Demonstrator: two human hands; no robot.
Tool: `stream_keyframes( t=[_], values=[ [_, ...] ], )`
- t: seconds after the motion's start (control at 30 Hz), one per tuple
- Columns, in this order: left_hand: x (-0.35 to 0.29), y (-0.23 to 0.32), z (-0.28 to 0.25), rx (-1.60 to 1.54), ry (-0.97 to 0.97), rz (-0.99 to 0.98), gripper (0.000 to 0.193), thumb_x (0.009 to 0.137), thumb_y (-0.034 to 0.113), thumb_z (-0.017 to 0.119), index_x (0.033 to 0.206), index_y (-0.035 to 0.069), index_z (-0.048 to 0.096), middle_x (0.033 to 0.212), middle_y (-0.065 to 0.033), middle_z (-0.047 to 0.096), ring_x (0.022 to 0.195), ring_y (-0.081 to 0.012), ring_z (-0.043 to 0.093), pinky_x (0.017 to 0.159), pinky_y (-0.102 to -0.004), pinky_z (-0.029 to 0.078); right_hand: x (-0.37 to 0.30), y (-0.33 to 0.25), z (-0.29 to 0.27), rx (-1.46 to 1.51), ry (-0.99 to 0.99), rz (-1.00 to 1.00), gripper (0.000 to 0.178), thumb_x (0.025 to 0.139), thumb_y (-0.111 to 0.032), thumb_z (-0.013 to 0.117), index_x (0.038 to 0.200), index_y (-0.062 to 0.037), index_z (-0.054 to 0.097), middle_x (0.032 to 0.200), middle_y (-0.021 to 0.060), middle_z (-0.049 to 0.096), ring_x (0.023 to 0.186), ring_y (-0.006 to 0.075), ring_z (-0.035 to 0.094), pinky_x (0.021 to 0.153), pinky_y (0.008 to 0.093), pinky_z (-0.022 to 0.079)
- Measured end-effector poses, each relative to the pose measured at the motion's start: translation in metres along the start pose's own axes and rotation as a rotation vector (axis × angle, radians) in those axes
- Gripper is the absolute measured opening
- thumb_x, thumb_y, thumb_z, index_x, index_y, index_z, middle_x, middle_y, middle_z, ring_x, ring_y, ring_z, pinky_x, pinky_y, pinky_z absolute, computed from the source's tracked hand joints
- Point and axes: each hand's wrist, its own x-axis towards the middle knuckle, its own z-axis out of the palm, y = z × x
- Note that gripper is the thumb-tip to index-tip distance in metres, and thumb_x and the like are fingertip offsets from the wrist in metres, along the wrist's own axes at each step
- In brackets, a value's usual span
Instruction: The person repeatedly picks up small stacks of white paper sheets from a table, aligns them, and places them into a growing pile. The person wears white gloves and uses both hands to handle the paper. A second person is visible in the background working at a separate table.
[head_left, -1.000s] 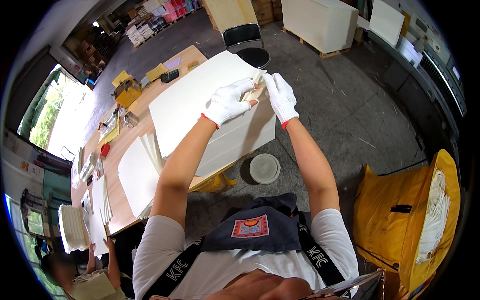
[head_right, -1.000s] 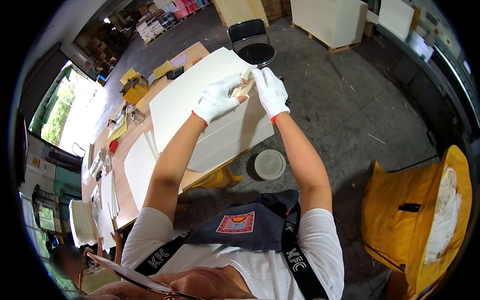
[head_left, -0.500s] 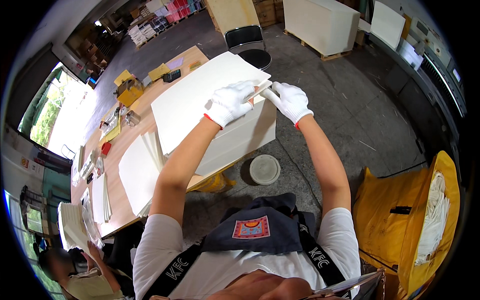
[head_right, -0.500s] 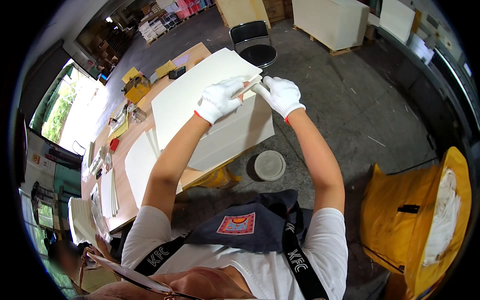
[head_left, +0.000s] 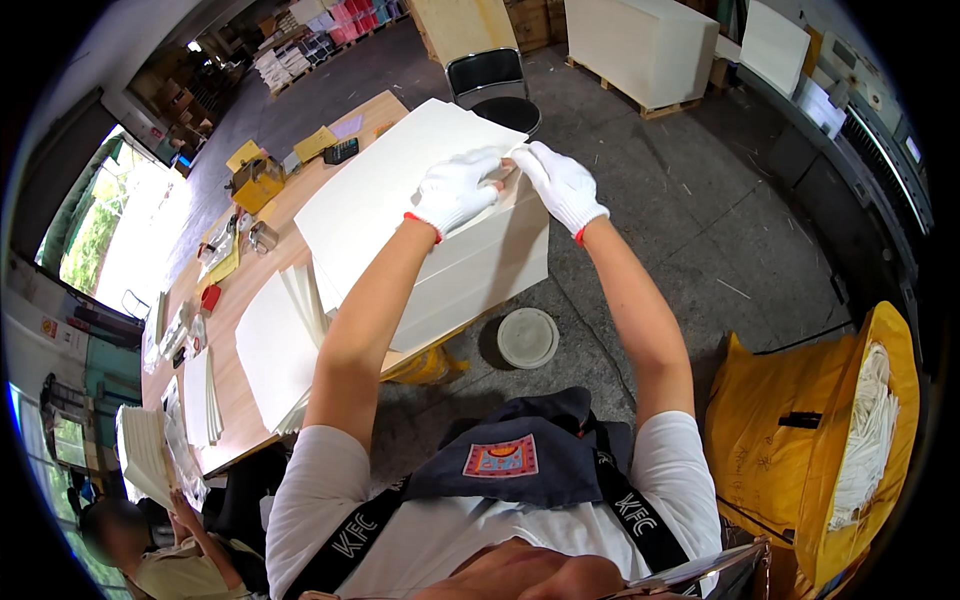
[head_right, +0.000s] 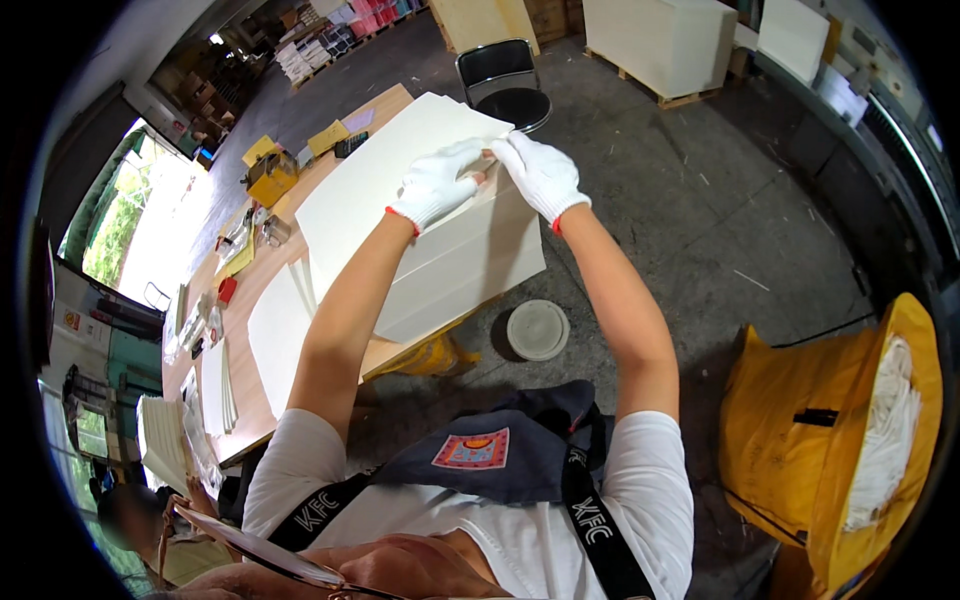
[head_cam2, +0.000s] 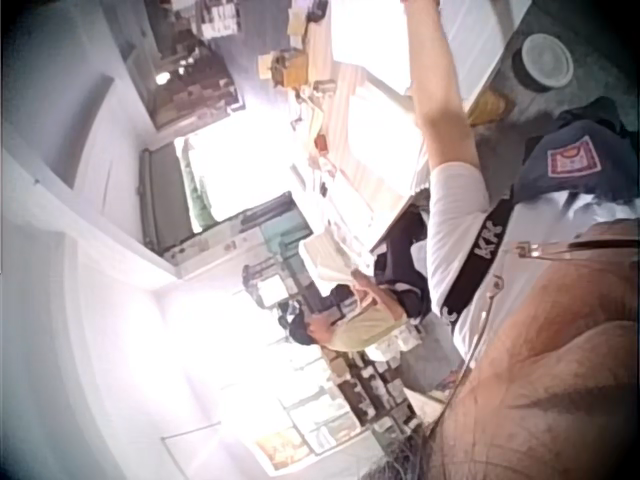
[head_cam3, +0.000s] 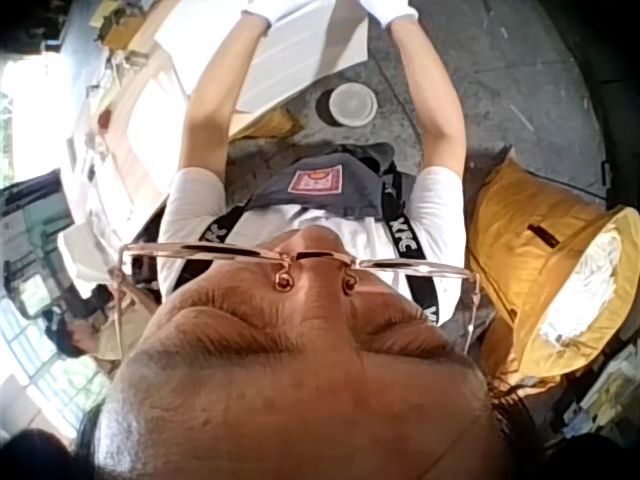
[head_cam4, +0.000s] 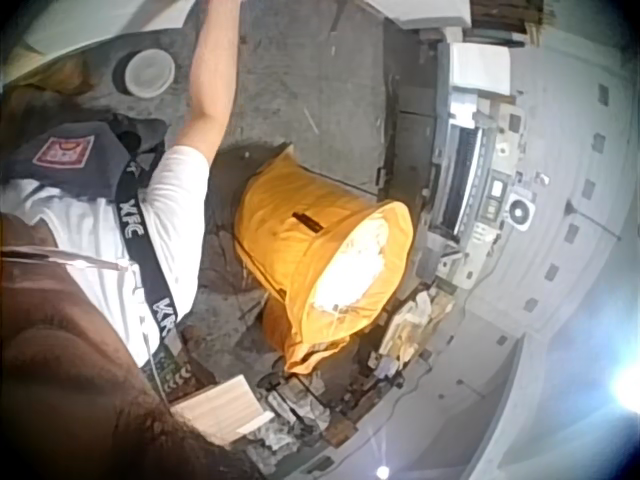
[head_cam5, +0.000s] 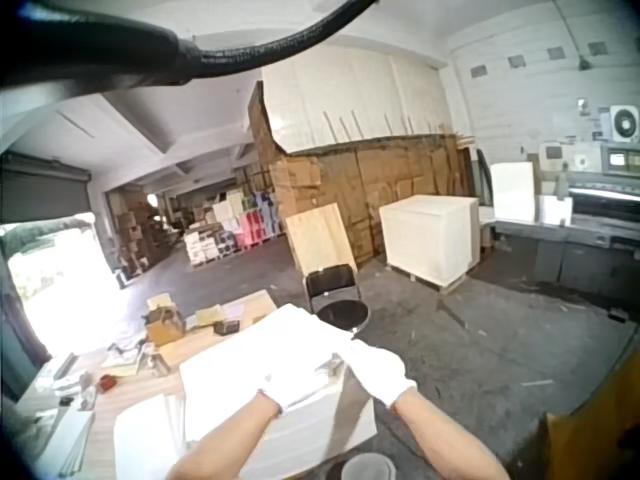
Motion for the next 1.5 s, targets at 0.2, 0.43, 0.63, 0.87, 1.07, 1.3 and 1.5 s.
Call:
stream_keyframes(
  t=[0.2,0.43,0.63,0.87,1.07,1.3,1.5],
  values=[
    [-0.011,0.005,-0.009,-0.354,-0.084,-0.156,0.039,0.093,0.033,0.062,0.13,0.024,0.068,0.129,-0.0069,0.068,0.115,-0.0283,0.066,0.1,-0.0374,0.051,-0.009,-0.002,0.015,0.256,0.112,0.16,0.048,0.104,-0.049,0.038,0.104,-0.0085,0.063,0.095,0.0196,0.067,0.094,0.0414,0.064,0.084,0.0478,0.048],
    [-0.009,0.016,-0.022,-0.365,-0.158,-0.26,0.046,0.089,0.028,0.07,0.133,0.016,0.066,0.124,-0.0131,0.07,0.111,-0.0279,0.068,0.099,-0.0365,0.05,-0.01,0.0,0.021,0.247,0.108,0.197,0.047,0.105,-0.048,0.035,0.107,-0.0092,0.062,0.101,0.0193,0.066,0.097,0.0427,0.063,0.084,0.0483,0.048],
    [-0.009,0.014,-0.018,-0.401,-0.129,-0.286,0.044,0.091,0.028,0.068,0.134,0.017,0.065,0.121,-0.0138,0.071,0.112,-0.0279,0.067,0.099,-0.0361,0.05,-0.013,0.002,0.026,0.246,0.191,0.154,0.049,0.104,-0.051,0.035,0.109,-0.01,0.063,0.102,0.0192,0.068,0.098,0.0431,0.063,0.084,0.0487,0.048],
    [-0.012,0.012,-0.014,-0.386,-0.118,-0.222,0.034,0.094,0.032,0.064,0.126,0.024,0.069,0.118,-0.0084,0.071,0.106,-0.028,0.068,0.096,-0.0366,0.051,-0.01,0.001,0.023,0.228,0.101,0.212,0.051,0.104,-0.053,0.035,0.111,-0.0101,0.062,0.103,0.0208,0.068,0.098,0.0433,0.064,0.084,0.0498,0.049],
    [-0.012,0.021,-0.021,-0.356,-0.16,-0.273,0.034,0.092,0.035,0.067,0.124,0.025,0.069,0.118,-0.0079,0.071,0.106,-0.0282,0.068,0.095,-0.0363,0.052,-0.011,0.003,0.026,0.231,0.137,0.172,0.049,0.104,-0.052,0.036,0.11,-0.01,0.061,0.104,0.0203,0.067,0.098,0.0431,0.064,0.084,0.0492,0.049],
    [-0.011,0.018,-0.018,-0.375,-0.132,-0.229,0.036,0.094,0.028,0.066,0.128,0.018,0.068,0.115,-0.01,0.072,0.104,-0.0247,0.068,0.095,-0.0344,0.051,-0.011,0.005,0.026,0.226,0.142,0.176,0.051,0.103,-0.053,0.036,0.11,-0.0098,0.062,0.104,0.0197,0.067,0.099,0.0426,0.064,0.085,0.049,0.049],
    [-0.012,0.013,-0.009,-0.374,-0.028,-0.246,0.032,0.099,0.021,0.057,0.129,0.017,0.067,0.113,-0.0116,0.073,0.102,-0.0234,0.068,0.094,-0.0324,0.051,-0.01,-0.004,0.018,0.246,0.036,0.307,0.054,0.102,-0.056,0.039,0.11,-0.0092,0.063,0.099,0.0231,0.069,0.096,0.0433,0.066,0.083,0.0499,0.049]
  ],
)
